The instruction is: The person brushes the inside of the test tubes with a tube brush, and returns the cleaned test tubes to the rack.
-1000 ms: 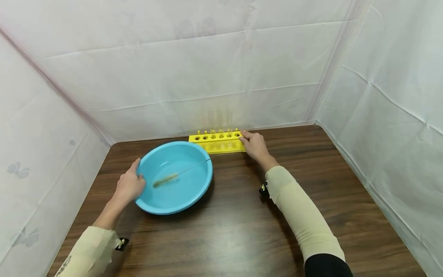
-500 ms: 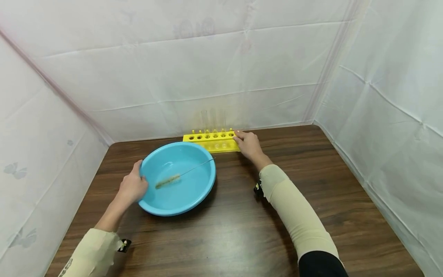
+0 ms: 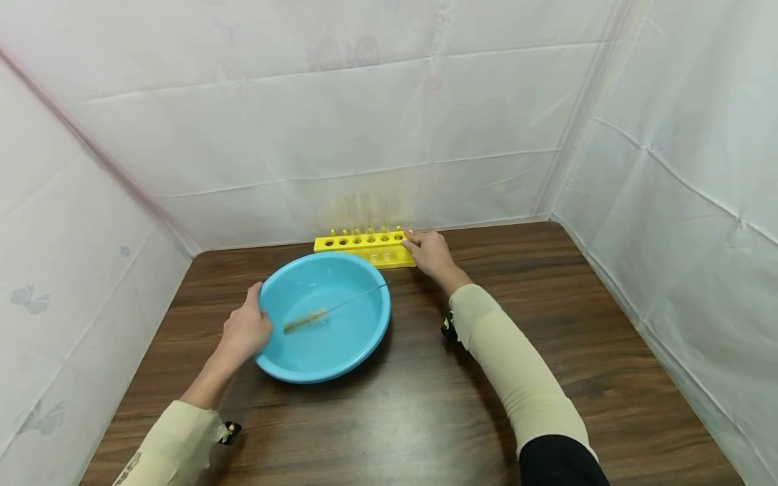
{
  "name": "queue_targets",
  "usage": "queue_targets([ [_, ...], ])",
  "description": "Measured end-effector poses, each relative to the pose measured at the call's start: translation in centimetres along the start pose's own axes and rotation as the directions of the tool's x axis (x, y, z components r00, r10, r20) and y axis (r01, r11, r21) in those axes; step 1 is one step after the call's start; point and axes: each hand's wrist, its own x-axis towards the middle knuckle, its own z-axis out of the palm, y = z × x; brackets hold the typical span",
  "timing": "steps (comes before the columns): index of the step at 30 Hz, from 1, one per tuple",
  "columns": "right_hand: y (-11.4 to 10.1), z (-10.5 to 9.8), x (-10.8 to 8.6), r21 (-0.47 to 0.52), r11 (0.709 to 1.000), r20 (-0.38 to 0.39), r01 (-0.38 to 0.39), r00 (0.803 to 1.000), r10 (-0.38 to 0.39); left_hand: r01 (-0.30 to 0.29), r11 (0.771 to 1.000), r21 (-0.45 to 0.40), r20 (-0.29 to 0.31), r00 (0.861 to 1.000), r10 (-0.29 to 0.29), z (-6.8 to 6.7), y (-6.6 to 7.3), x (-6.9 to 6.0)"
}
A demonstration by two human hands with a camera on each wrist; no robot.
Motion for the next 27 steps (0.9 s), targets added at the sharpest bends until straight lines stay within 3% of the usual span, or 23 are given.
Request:
queue_targets([
  [11, -0.6, 0.3, 0.5, -0.079, 0.995, 0.026, 0.066, 0.998, -0.065, -0.033, 0.999, 0.029, -0.006, 0.999, 0.034, 1.3, 1.6, -0.1],
  [19, -1.0, -0.6, 1.0, -0.091, 0.994, 0.094, 0.067, 0.994, -0.058, -0.024, 0.997, 0.07, 0.002, 1.0, 0.024, 1.7, 2.6, -0.2],
  [27, -1.6, -0.7, 1.2, -0.089, 0.994, 0.144, 0.065, 0.988, -0.051, -0.022, 0.995, 0.097, -0.006, 1.0, 0.023, 1.8, 2.7, -0.4],
])
